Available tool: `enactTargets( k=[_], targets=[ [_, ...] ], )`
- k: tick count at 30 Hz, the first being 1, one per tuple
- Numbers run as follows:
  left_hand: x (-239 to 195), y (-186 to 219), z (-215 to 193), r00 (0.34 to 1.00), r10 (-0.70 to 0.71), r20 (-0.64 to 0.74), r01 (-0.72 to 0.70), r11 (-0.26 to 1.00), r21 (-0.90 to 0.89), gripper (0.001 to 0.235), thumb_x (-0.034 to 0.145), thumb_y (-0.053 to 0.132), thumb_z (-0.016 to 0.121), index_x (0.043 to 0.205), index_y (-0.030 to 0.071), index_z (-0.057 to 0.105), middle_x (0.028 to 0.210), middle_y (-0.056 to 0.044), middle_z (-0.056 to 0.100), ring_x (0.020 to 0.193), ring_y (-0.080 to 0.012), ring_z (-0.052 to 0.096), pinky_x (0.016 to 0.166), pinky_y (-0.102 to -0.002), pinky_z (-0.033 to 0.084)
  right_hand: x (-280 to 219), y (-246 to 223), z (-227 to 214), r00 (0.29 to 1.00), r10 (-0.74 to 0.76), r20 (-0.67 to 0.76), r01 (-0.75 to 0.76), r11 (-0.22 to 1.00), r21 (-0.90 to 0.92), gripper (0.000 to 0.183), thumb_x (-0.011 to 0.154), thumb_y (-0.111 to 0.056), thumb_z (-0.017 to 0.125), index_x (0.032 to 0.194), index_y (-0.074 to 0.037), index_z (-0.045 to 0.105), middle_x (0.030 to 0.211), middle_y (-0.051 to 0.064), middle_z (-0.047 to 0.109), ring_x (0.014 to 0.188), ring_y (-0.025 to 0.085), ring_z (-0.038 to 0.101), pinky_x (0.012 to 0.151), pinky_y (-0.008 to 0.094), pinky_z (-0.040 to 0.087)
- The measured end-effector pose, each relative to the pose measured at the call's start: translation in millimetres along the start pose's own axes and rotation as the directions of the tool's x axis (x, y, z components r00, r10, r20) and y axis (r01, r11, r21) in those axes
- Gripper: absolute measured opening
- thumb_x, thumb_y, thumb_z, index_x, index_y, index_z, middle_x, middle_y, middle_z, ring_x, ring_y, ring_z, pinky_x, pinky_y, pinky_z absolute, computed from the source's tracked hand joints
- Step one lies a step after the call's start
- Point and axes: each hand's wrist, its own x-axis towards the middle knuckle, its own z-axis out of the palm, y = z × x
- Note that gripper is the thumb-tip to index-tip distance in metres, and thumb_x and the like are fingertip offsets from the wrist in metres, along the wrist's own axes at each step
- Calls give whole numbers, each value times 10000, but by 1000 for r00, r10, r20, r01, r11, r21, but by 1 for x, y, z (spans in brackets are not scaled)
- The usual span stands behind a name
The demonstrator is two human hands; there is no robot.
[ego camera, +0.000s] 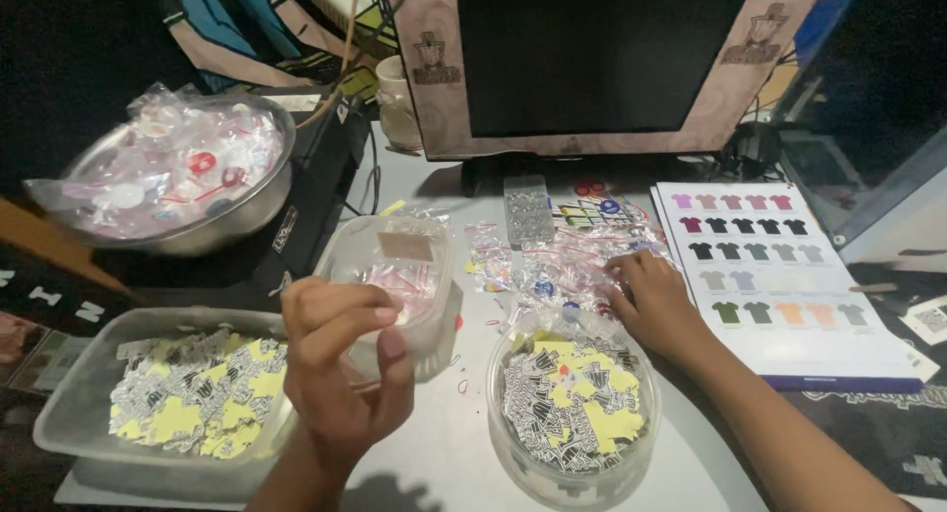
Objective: Sorting and bagging small yellow tags into clear plastic bags at a workstation.
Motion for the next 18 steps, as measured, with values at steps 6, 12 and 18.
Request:
enactTargets(
  k=[6, 12, 18],
  targets=[
    [39, -5, -6, 926, -71, 372, -120, 877, 465, 81, 998, 114, 579, 1043, 149, 636, 908, 24, 657, 860, -226, 564, 807, -391, 345, -12, -39, -29, 982, 145, -119, -116, 967, 227, 349, 1002, -295, 476, 1260, -91, 594, 1295, 143, 553, 1221, 302, 502, 1016, 469, 408],
    [-14, -111, 32, 730, -102, 675, -385, 755, 531, 93, 757, 177, 696, 748, 255, 645, 579, 29, 655, 631, -253, 682, 686, -453, 440, -11, 2, -11, 931, -43, -361, 127, 969, 210, 195, 1032, -288, 577, 1149, -161, 666, 1188, 139, 524, 1120, 419, 603, 1027, 526, 476],
    [1, -137, 43, -296, -363, 883, 284, 850, 444, 417, 941, 274, 535, 1268, 83, 710, 1176, -207, 747, 1174, -396, 675, 1030, -524, 480, -2, 14, -4, 926, -69, -370, 163, 960, 227, 156, 955, -184, 647, 1098, -128, 672, 1242, 160, 466, 1116, 421, 611, 1051, 513, 488]
  ],
)
